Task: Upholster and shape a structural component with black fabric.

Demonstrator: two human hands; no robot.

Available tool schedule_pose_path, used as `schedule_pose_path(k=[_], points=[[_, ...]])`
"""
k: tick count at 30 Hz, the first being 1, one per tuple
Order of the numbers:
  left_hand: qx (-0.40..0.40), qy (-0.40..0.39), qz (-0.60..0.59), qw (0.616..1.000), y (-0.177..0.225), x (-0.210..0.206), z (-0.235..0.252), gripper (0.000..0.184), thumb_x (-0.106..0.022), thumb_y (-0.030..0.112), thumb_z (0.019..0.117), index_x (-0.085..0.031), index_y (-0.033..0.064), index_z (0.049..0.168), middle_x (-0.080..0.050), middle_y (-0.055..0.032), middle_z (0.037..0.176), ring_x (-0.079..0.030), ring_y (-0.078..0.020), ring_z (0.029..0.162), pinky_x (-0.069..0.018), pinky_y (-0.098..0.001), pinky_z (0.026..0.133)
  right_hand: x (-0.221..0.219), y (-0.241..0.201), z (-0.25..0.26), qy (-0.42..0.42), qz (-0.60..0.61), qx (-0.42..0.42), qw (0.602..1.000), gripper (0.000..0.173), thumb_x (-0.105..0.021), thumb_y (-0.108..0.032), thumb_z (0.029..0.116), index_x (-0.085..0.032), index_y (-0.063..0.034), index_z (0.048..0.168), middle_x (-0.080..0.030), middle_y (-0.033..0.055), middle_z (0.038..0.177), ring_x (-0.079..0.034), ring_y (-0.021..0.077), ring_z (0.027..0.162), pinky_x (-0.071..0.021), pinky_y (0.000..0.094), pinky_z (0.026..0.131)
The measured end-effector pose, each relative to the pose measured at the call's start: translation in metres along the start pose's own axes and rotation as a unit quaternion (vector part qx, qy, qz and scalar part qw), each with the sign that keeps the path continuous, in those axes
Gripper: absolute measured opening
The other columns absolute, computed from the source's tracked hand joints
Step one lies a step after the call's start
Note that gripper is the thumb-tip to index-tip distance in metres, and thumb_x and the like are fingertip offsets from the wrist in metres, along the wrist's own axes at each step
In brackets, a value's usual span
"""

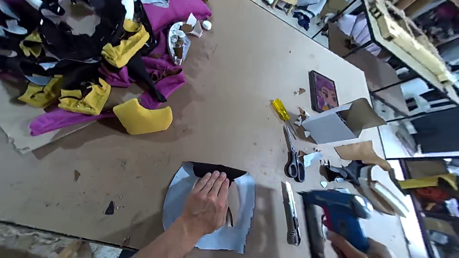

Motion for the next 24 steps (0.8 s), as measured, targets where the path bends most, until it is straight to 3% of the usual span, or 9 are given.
schedule_pose_path(k=[2, 4, 8, 12, 14, 18, 20, 22, 24], points=[[0.001, 0.000, -0.013, 1.000, 0.000, 0.000, 0.000, 0.040, -0.046, 0.026, 0.0989, -0.074, 0.0115, 0.123, -0.072, -0.0031, 0.129, -0.067, -0.0199, 0.123, -0.0522, -0.0388, 0.105, -0.039, -0.083, -0.021, -0.068, 0.031, 0.080, 0.994, 0.028, -0.067, -0.026, 0.0890, -0.067, -0.0005, 0.102, -0.068, 0.0043, 0.072, -0.068, 0.0173, 0.060, -0.0596, 0.0430, 0.060], [0.000, 0.000, -0.013, 1.000, 0.000, -0.001, 0.000, 0.039, -0.048, 0.027, 0.0986, -0.073, 0.0116, 0.124, -0.072, -0.0034, 0.129, -0.067, -0.0194, 0.123, -0.0520, -0.0381, 0.105, -0.075, -0.135, -0.023, -0.111, 0.023, 0.116, 0.987, 0.030, -0.067, -0.031, 0.0843, -0.070, -0.0072, 0.102, -0.068, 0.0022, 0.069, -0.067, 0.0175, 0.055, -0.0595, 0.0427, 0.054], [0.004, -0.016, -0.029, 0.999, -0.002, 0.001, 0.000, 0.038, -0.050, 0.026, 0.0956, -0.074, 0.0098, 0.121, -0.072, -0.0042, 0.129, -0.066, -0.0193, 0.125, -0.0501, -0.0367, 0.107, -0.111, -0.168, -0.016, -0.157, -0.019, 0.116, 0.981, 0.029, -0.066, -0.038, 0.0799, -0.069, -0.0159, 0.098, -0.065, -0.0031, 0.065, -0.064, 0.0134, 0.052, -0.0579, 0.0361, 0.051], [0.000, -0.017, -0.029, 0.999, -0.002, 0.004, 0.001, 0.036, -0.049, 0.028, 0.0960, -0.076, 0.0093, 0.112, -0.075, -0.0064, 0.121, -0.068, -0.0212, 0.122, -0.0515, -0.0369, 0.105, -0.122, -0.175, -0.013, -0.166, -0.059, 0.127, 0.976, 0.026, -0.065, -0.037, 0.0786, -0.070, -0.0180, 0.096, -0.065, -0.0047, 0.065, -0.064, 0.0113, 0.051, -0.0572, 0.0354, 0.050], [0.006, -0.015, -0.035, 0.999, -0.001, 0.003, -0.001, 0.037, -0.051, 0.026, 0.0946, -0.076, 0.0091, 0.116, -0.075, -0.0062, 0.123, -0.068, -0.0206, 0.122, -0.0516, -0.0374, 0.105, -0.110, -0.171, -0.014, -0.124, -0.134, 0.144, 0.973, 0.029, -0.062, -0.041, 0.0781, -0.071, -0.0183, 0.094, -0.066, -0.0034, 0.069, -0.066, 0.0128, 0.058, -0.0559, 0.0404, 0.053], [0.020, -0.014, -0.048, 0.999, -0.004, 0.002, 0.001, 0.034, -0.054, 0.020, 0.0928, -0.076, 0.0099, 0.116, -0.073, -0.0039, 0.128, -0.067, -0.0200, 0.122, -0.0534, -0.0394, 0.104, -0.071, -0.103, -0.012, 0.049, -0.228, 0.123, 0.965, 0.045, -0.061, -0.042, 0.0885, -0.069, -0.0077, 0.117, -0.071, 0.0154, 0.080, -0.070, 0.0366, 0.074, -0.0518, 0.0621, 0.065], [0.025, -0.018, -0.053, 0.998, -0.005, 0.002, 0.003, 0.033, -0.052, 0.017, 0.0930, -0.076, 0.0106, 0.115, -0.073, -0.0035, 0.128, -0.067, -0.0195, 0.123, -0.0541, -0.0398, 0.103, -0.069, -0.060, -0.001, 0.114, -0.263, 0.113, 0.951, 0.050, -0.061, -0.041, 0.0908, -0.066, -0.0071, 0.127, -0.073, 0.0218, 0.085, -0.071, 0.0461, 0.080, -0.0509, 0.0680, 0.067], [0.024, -0.042, -0.065, 0.997, -0.002, 0.000, 0.000, 0.034, -0.051, 0.017, 0.0933, -0.076, 0.0110, 0.115, -0.071, -0.0043, 0.131, -0.065, -0.0204, 0.127, -0.0525, -0.0420, 0.106, -0.075, -0.037, 0.002, 0.159, -0.266, 0.149, 0.939, 0.058, -0.065, -0.041, 0.0894, -0.063, -0.0035, 0.133, -0.071, 0.0282, 0.100, -0.069, 0.0526, 0.092, -0.0502, 0.0719, 0.073], [0.030, -0.066, -0.070, 0.995, -0.002, 0.000, 0.002, 0.035, -0.052, 0.015, 0.0925, -0.075, 0.0097, 0.119, -0.068, -0.0059, 0.136, -0.062, -0.0221, 0.130, -0.0498, -0.0440, 0.109, -0.084, -0.064, -0.008, 0.182, -0.227, 0.236, 0.927, 0.067, -0.069, -0.041, 0.0884, -0.057, -0.0052, 0.144, -0.060, 0.0342, 0.129, -0.057, 0.0575, 0.118, -0.0448, 0.0741, 0.089]])
Point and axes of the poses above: each hand's wrist, its own z-axis towards the middle knuckle, its own x-axis out of the back of the hand, y = z × x, the point moved 9 cm from there along z, towards the middle knuckle
